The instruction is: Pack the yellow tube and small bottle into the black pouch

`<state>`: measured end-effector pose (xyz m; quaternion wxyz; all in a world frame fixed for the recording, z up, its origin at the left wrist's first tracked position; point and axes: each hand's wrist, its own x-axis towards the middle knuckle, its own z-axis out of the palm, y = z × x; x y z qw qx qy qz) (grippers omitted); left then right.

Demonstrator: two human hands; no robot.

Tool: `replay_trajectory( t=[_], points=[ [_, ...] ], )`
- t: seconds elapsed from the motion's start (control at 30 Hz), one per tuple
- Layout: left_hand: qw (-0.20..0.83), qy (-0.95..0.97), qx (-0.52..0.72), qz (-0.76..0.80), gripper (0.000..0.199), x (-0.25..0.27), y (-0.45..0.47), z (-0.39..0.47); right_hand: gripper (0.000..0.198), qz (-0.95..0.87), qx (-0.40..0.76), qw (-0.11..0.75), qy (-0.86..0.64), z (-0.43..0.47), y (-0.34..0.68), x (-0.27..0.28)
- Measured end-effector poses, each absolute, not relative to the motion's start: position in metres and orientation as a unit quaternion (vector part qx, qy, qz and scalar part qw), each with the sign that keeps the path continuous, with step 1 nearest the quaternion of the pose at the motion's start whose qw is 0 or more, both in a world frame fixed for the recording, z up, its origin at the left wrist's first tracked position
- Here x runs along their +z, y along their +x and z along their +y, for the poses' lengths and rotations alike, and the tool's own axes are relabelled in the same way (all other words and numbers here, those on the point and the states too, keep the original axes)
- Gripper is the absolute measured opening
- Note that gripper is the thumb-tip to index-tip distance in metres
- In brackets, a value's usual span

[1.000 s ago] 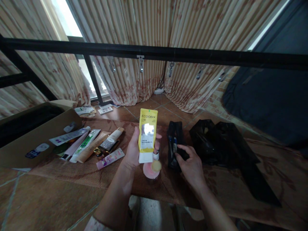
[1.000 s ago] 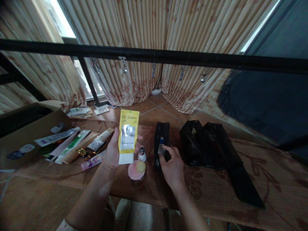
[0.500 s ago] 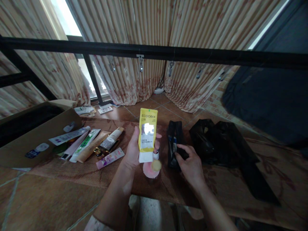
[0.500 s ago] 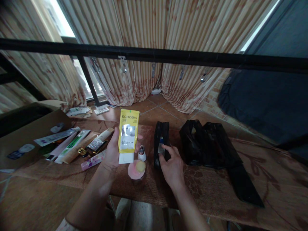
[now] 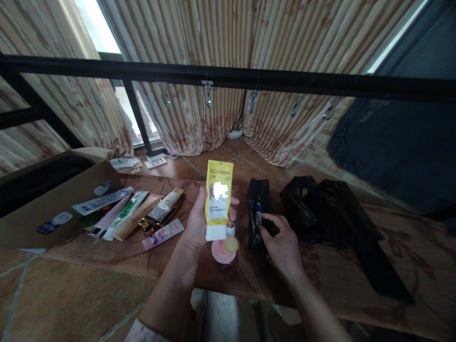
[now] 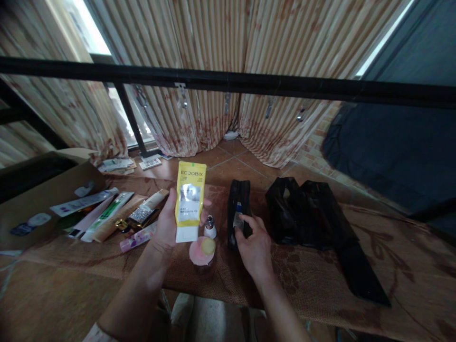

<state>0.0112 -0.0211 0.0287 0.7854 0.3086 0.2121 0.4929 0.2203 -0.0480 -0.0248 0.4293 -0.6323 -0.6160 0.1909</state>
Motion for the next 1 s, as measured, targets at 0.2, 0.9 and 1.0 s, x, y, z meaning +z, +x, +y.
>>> replay_trajectory(
  t=[0.2, 0.9, 1.0],
  points=[
    [0.788, 0.305, 0.495, 0.203, 0.083, 0.0270, 0.0111, -0.0198, 0.031, -0.624, 0.174, 0.438, -0.623, -0.0482, 0.2202, -0.0253],
    [0.797, 0.273, 0.501, 0.197, 0.075, 0.0283, 0.0120, -0.0195, 0.030, -0.626, 0.178, 0.438, -0.620, -0.0482, 0.2201, -0.0243],
    [0.800, 0.274, 0.497, 0.195, 0.077, 0.0292, 0.0118, -0.0198, 0.030, -0.628, 0.178, 0.434, -0.622, -0.0483, 0.2201, -0.0239]
  ],
)
